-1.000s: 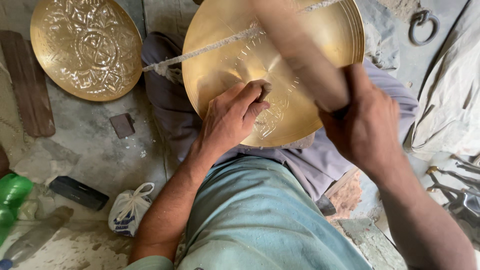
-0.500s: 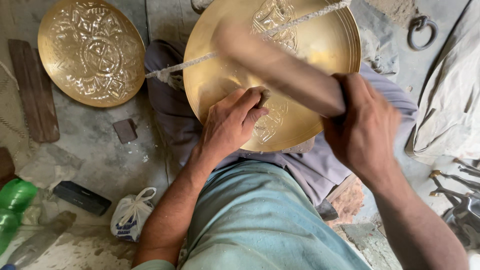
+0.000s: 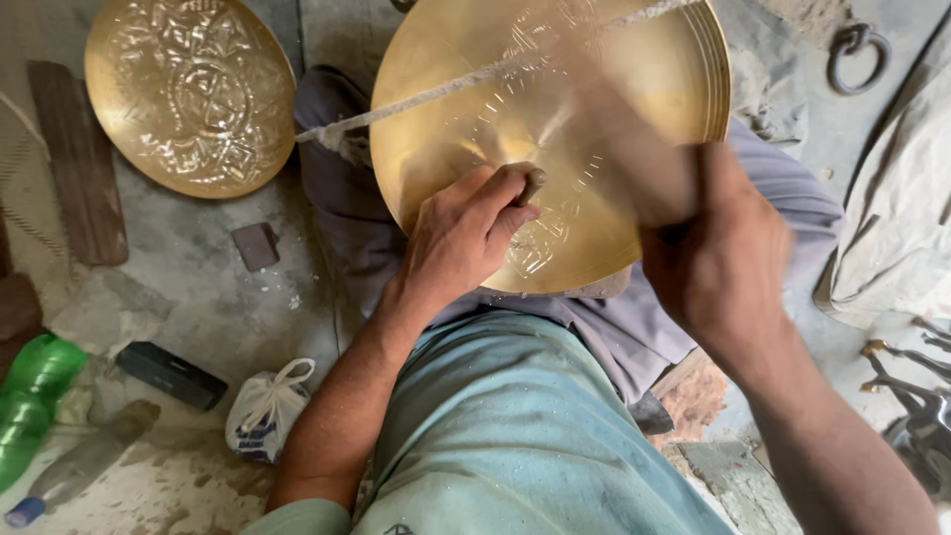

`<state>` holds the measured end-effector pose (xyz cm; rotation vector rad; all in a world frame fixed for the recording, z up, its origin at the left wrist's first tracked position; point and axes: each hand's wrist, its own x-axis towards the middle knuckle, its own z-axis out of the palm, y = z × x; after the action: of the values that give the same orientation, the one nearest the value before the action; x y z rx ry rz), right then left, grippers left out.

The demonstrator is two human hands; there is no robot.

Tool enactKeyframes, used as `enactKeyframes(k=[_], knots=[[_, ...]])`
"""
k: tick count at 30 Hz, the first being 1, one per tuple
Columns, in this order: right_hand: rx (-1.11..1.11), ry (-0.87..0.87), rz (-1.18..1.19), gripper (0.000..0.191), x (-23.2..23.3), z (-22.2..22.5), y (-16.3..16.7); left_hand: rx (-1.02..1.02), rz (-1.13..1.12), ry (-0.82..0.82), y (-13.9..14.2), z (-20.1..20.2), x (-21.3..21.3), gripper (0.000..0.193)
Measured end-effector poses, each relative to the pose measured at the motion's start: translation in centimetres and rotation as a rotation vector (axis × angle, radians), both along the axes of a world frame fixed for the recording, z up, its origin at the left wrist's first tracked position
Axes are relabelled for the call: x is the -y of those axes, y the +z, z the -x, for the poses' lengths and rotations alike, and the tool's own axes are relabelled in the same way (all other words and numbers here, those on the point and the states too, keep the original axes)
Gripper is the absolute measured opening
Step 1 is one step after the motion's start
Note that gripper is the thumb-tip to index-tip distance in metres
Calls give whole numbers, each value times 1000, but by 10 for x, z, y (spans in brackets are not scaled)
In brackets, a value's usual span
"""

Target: The person uses a hammer and a chisel to engrave a decorative pattern onto a brass plate. The plate is held steady on the lap while the person repeatedly strikes the chisel to create fine lines and shapes.

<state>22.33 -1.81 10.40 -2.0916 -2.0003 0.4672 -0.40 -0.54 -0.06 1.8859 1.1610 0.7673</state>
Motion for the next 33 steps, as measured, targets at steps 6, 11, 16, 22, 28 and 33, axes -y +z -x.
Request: enactKeyframes(k=[6, 11, 16, 22, 28, 33], knots=[[-550, -25, 36, 31, 2, -3, -6, 18, -11, -14, -3, 1, 0, 27], [-160, 37, -16, 29, 5, -4, -11, -16, -16, -13, -4, -1, -2, 27], [63, 97, 11, 31, 0, -4, -10, -15, -31, -8, 0, -1, -4, 28], [50, 126, -39, 32, 1, -2, -6, -38, 0, -6, -2, -1, -2, 28], [-45, 150, -8, 30, -9, 1, 2, -19, -2, 8, -9, 0, 0, 29], [-376, 71, -77, 34, -10, 5, 5, 25, 17, -5, -8, 1, -1, 32]])
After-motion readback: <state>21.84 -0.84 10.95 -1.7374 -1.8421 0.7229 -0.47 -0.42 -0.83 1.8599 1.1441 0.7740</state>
